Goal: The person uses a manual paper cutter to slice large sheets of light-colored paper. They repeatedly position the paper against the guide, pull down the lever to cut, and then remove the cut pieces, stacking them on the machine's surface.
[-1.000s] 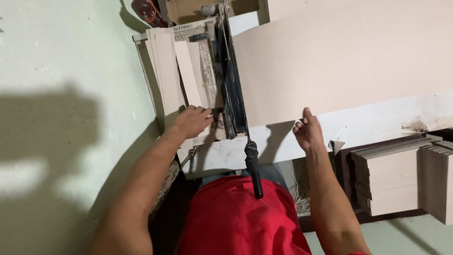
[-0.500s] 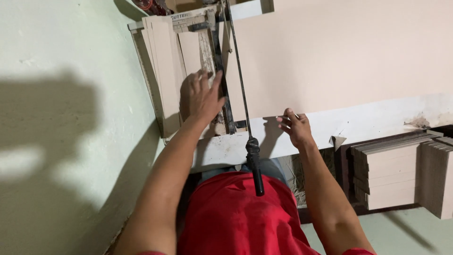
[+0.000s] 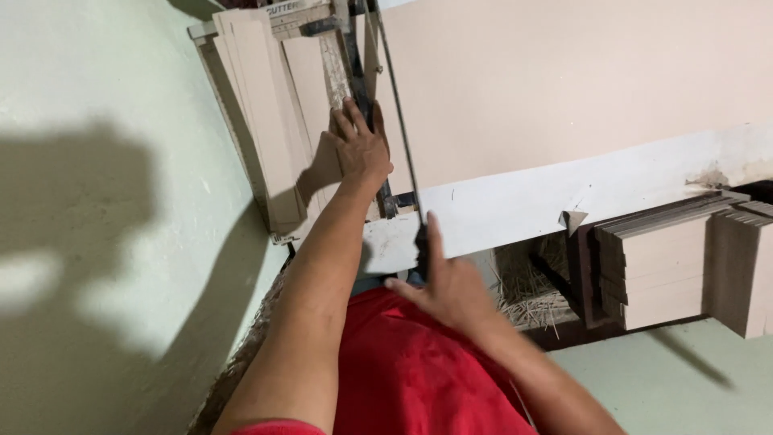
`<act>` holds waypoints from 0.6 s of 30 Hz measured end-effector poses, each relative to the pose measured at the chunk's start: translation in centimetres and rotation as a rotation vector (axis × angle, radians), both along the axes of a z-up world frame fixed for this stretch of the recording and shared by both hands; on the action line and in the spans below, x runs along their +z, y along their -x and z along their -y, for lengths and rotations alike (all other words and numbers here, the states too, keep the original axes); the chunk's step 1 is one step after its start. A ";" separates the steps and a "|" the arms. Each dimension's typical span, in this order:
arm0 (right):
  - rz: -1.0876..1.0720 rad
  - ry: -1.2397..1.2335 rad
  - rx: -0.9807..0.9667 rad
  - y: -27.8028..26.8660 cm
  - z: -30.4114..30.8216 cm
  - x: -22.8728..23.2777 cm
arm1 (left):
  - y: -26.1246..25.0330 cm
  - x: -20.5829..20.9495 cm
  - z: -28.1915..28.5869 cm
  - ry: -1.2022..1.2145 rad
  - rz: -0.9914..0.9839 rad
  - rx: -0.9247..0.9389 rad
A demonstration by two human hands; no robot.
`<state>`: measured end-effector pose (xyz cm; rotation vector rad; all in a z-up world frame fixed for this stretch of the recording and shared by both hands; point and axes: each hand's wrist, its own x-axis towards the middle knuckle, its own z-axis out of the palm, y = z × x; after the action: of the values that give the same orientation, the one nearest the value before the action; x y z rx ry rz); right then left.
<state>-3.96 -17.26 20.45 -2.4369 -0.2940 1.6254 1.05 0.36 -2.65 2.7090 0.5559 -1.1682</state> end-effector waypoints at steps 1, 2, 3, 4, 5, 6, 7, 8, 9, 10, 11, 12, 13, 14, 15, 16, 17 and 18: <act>0.060 -0.025 -0.007 1.6 0.1 -1.2 | -0.2 1.2 0.0 0.008 0.000 0.002; 0.119 -0.050 -0.015 3.1 0.2 -2.4 | -0.5 2.5 -0.1 0.017 0.000 0.005; 0.119 -0.051 -0.014 4.6 0.9 -5.5 | -0.2 1.8 -0.1 0.016 -0.001 0.005; 0.262 -0.131 -0.033 6.0 1.6 -8.5 | 0.1 1.0 -0.1 0.050 0.072 0.048; 0.409 -0.210 -0.050 7.4 2.5 -11.7 | 0.3 0.2 -0.1 0.084 0.149 0.091; 0.412 -0.211 -0.049 7.8 3.4 -15.4 | 0.1 -0.5 -0.1 0.084 0.152 0.092; 0.436 -0.183 -0.040 8.7 4.4 -18.8 | 0.4 -1.1 0.0 0.054 0.143 0.064; 0.460 -0.156 -0.031 9.7 5.5 -22.3 | 0.7 -1.7 0.0 0.024 0.135 0.035; 0.462 -0.153 -0.034 9.8 5.5 -21.4 | 1.4 -1.4 -0.1 0.026 0.137 0.032; 0.422 -0.167 -0.050 10.0 5.6 -20.5 | 2.1 -1.0 -0.2 0.066 0.186 0.033; 0.391 -0.188 -0.064 9.2 5.5 -19.6 | 1.9 -0.3 -0.5 0.100 0.244 0.037; 0.400 -0.194 -0.065 6.8 3.9 -14.7 | 1.2 1.5 -0.7 0.095 0.253 0.035; 0.222 -0.218 -0.189 5.0 2.8 -9.5 | 1.0 3.2 -0.6 0.065 0.221 -0.082; 0.042 -0.241 -0.311 3.6 2.4 -4.0 | 0.9 4.8 -0.5 0.035 0.187 -0.199; 0.042 -0.239 -0.316 2.5 2.6 -2.3 | 1.4 2.8 -0.1 0.036 0.187 -0.204; -0.054 -0.245 -0.354 1.4 2.9 -0.5 | 2.0 1.0 0.4 0.199 0.208 -0.092; -0.146 -0.256 -0.386 0.2 3.0 1.1 | 2.3 -0.9 0.5 0.355 0.235 0.024; -0.141 -0.262 -0.385 -0.4 4.0 -0.7 | 2.9 -0.5 0.9 0.350 0.241 0.022</act>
<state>-3.54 -21.22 19.79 -2.0221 -0.0105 1.4741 -1.87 -0.50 -3.19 2.4822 0.3124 -0.8251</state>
